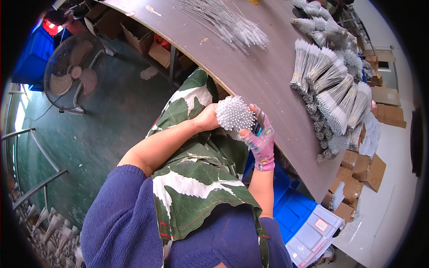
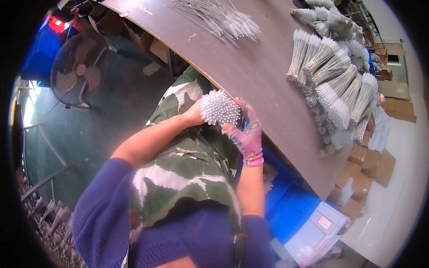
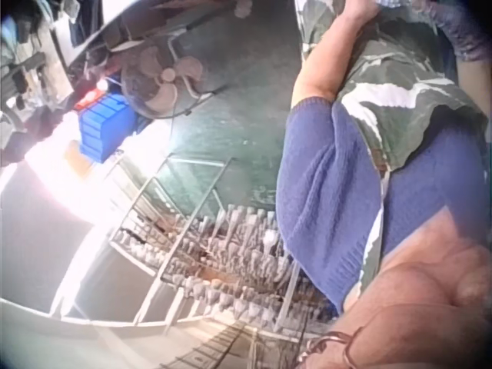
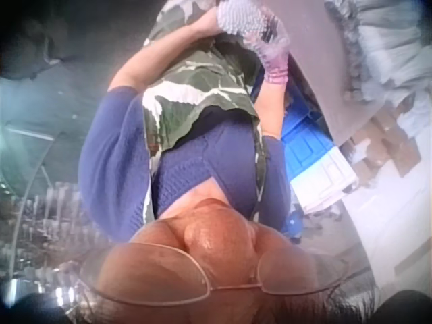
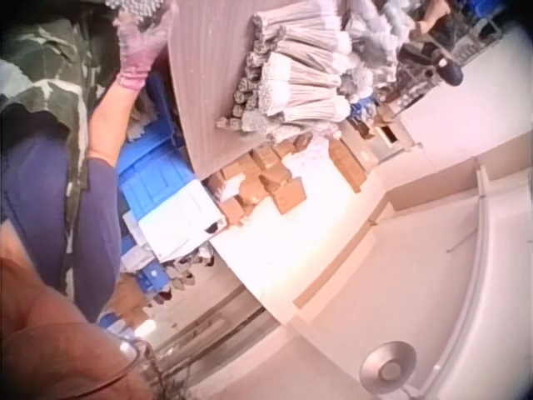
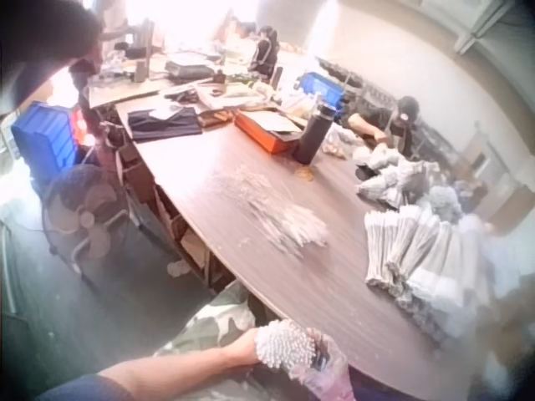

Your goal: Trimming and organizing bundles of white bristles for brush manufacturing.

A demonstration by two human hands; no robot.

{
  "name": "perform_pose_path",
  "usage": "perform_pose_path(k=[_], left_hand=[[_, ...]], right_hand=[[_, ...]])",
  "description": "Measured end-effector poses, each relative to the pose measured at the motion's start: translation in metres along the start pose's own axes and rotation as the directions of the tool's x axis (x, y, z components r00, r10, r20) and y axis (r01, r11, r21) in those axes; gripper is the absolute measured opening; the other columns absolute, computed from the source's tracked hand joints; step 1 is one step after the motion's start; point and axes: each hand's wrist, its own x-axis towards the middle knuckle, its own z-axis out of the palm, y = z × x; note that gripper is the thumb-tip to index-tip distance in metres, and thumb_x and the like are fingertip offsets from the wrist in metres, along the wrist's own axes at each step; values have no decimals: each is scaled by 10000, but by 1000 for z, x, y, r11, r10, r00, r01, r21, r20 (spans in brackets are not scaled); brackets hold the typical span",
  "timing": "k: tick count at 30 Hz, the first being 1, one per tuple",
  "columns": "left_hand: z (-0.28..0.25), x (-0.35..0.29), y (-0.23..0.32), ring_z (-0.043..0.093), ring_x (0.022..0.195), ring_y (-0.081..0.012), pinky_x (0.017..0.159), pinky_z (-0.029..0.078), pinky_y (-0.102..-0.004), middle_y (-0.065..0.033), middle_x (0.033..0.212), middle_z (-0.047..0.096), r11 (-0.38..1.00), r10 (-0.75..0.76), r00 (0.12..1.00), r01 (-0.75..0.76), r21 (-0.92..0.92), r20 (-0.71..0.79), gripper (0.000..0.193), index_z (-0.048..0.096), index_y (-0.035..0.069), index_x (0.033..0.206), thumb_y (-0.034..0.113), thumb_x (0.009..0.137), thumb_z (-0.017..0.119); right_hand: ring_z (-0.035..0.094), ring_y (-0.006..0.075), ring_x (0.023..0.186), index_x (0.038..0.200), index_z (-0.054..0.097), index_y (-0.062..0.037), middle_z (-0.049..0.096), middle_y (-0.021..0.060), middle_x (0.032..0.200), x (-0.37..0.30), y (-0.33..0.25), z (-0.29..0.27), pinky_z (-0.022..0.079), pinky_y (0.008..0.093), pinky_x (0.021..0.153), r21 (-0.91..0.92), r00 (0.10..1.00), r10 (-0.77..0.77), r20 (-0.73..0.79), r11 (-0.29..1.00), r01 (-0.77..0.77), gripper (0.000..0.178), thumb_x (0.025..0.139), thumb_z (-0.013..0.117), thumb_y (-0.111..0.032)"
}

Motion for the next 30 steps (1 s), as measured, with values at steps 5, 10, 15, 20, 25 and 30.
perform_pose_path(k=[5, 10, 15, 20, 25, 30], left_hand=[[-6, -10, 1, 582, 1059, -172, 918, 444, -312, -93, 1109, 633, 997, 19, 997, -24, 75, 70, 307, 604, 40, 1109, 110, 812, 639], [-10, -19, 11, 566, 1070, -170, 928, 434, -320, -72, 1126, 621, 992, 96, 985, -106, 63, 143, 262, 589, 48, 1123, 106, 868, 577], [-15, -29, 11, 488, 1189, -202, 1015, 387, -323, -126, 1253, 537, 925, -38, 971, 124, -361, 235, 354, 474, -3, 1229, 71, 890, 541], [-17, -31, 10, 494, 1169, -187, 1007, 389, -326, -90, 1231, 545, 978, -109, 964, 147, -145, 244, 327, 499, 25, 1225, 73, 903, 520], [-11, -26, 3, 577, 1034, -203, 901, 441, -324, -93, 1115, 617, 998, -22, 994, 28, -61, 109, 317, 585, 39, 1134, 118, 829, 621], [-11, -24, -20, 490, 1166, -192, 1031, 335, -351, -52, 1246, 540, 909, 88, 958, -189, 371, 271, 342, 522, 130, 1258, 176, 921, 485]], right_hand=[[493, 212, 1149, 1287, 433, 24, 495, 112, 1240, -12, -11, 10, 384, 327, 993, -204, 995, -81, 59, 975, 92, 741, 639, 782, -64], [481, 226, 1175, 1322, 397, 15, 466, 112, 1277, -21, -9, 21, 379, 336, 1001, -188, 992, -118, 41, 974, 124, 722, 663, 690, 40], [482, 220, 1172, 1356, 352, 4, 459, 123, 1295, -27, -13, 28, 379, 346, 998, -104, 992, -116, 52, 987, 121, 767, 667, 685, 56], [511, 168, 1062, 1377, 337, -21, 456, 118, 1317, -32, -22, 21, 415, 301, 913, -132, 996, -40, 82, 990, 51, 794, 672, 695, 44], [486, 205, 1166, 1338, 387, -16, 444, 114, 1306, -36, -17, 11, 403, 324, 970, -114, 998, -46, 39, 992, 50, 736, 662, 652, 99], [522, 177, 1091, 1282, 452, 12, 511, 124, 1232, -39, -13, 5, 446, 304, 903, -117, 999, -45, -17, 992, 42, 615, 705, 655, 71]])
